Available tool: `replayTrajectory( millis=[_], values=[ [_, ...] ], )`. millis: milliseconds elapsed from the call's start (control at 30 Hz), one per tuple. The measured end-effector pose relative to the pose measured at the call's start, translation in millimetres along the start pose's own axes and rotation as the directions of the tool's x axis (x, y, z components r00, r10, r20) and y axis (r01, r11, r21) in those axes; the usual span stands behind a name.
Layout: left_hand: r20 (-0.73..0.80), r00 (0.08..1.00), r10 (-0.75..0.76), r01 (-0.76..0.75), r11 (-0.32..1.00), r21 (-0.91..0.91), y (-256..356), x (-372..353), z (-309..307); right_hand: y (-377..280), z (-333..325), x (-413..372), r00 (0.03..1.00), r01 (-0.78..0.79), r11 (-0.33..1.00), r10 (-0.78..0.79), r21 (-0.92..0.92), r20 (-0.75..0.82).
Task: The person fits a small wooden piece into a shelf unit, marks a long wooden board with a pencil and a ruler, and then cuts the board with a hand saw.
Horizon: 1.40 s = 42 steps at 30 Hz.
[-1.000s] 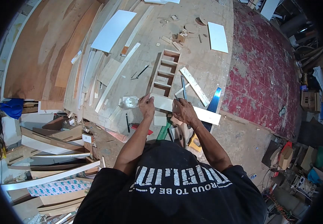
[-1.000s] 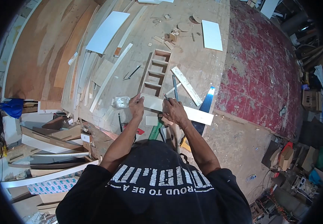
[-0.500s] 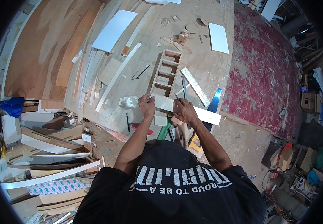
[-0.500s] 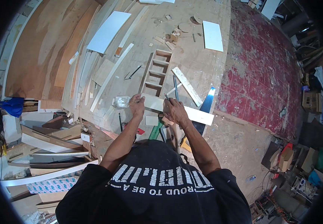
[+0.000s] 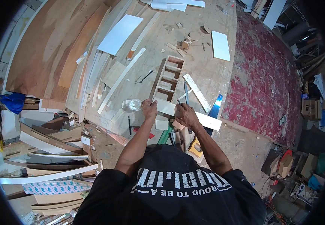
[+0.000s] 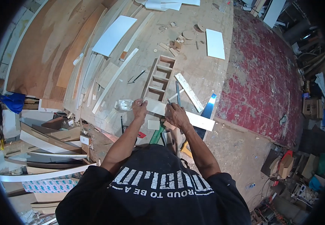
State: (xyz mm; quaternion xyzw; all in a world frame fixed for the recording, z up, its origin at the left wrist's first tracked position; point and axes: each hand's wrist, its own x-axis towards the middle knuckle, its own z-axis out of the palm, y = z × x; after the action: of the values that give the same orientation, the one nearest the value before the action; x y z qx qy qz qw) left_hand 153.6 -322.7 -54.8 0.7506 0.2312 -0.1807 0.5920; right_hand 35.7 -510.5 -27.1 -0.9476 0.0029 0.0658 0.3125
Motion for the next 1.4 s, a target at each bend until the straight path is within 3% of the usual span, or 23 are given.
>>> replayTrajectory(
  millis=[33,100,133,200,300,367,467,533,633,767,867,933,1033,1167,1233,1400],
  values=[
    [-0.002,1.000,0.004,-0.004,1.000,-0.006,-11.9,6.8,0.1,0.1,-1.3,-0.3,1.000,-0.001,1.000,0.001,0.006,-0.002],
    [-0.039,0.915,0.403,-0.375,0.879,0.295,-32.9,18.8,-0.1,2.4,-4.8,3.0,1.000,0.000,1.000,0.000,0.010,-0.006],
    [-0.040,0.914,0.403,-0.375,0.880,0.293,-20.8,7.7,-1.3,5.0,-6.6,4.5,0.997,-0.002,1.000,0.003,0.005,-0.072],
    [0.003,0.801,0.599,-0.555,0.740,0.380,0.1,-13.4,-2.1,13.5,-12.4,11.5,0.989,-0.041,0.998,0.045,0.037,-0.138],
    [0.105,0.791,0.602,-0.593,0.715,0.371,-0.5,-4.2,0.1,29.5,-32.7,36.8,0.988,-0.125,0.984,0.135,0.126,-0.075],
    [0.103,0.788,0.607,-0.589,0.696,0.410,7.9,3.5,3.7,41.9,-35.2,48.9,0.983,-0.073,0.997,0.071,-0.001,-0.167],
    [0.147,0.837,0.527,-0.539,0.750,0.383,13.2,26.3,9.8,49.8,-44.5,67.7,0.987,-0.088,0.996,0.086,-0.009,-0.139],
    [0.150,0.783,0.603,-0.598,0.666,0.446,18.2,37.1,13.0,50.9,-49.1,75.7,0.990,-0.092,0.995,0.095,0.030,-0.106],
    [0.192,0.839,0.509,-0.543,0.757,0.363,26.7,47.5,14.6,51.5,-48.9,80.5,0.991,-0.065,0.996,0.057,-0.062,-0.122],
    [0.205,0.802,0.561,-0.594,0.714,0.372,25.0,56.4,15.4,53.9,-42.4,81.4,0.993,-0.050,0.995,0.041,-0.088,-0.107],
    [0.168,0.830,0.532,-0.553,0.742,0.379,18.8,56.7,13.3,48.0,-42.1,77.6,0.995,-0.036,0.997,0.029,-0.070,-0.100],
    [0.103,0.886,0.452,-0.463,0.850,0.253,14.1,51.5,9.9,40.2,-41.7,70.8,0.993,0.000,0.995,-0.012,-0.102,-0.116],
    [0.071,0.921,0.384,-0.386,0.869,0.311,6.4,41.0,3.5,31.6,-39.9,61.7,0.998,-0.017,0.996,0.013,-0.088,-0.055],
    [0.053,0.903,0.426,-0.420,0.850,0.318,-11.0,38.6,-2.4,27.3,-33.1,53.3,0.997,-0.022,0.998,0.018,-0.063,-0.069],
    [0.044,0.948,0.314,-0.317,0.931,0.179,-10.2,31.7,-3.0,29.0,-27.9,52.1,0.997,-0.023,0.997,0.018,-0.075,-0.069],
    [0.049,0.919,0.391,-0.393,0.906,0.153,-15.7,33.8,-4.0,34.2,-21.1,50.9,0.997,-0.025,0.997,0.019,-0.073,-0.080]
  ],
)
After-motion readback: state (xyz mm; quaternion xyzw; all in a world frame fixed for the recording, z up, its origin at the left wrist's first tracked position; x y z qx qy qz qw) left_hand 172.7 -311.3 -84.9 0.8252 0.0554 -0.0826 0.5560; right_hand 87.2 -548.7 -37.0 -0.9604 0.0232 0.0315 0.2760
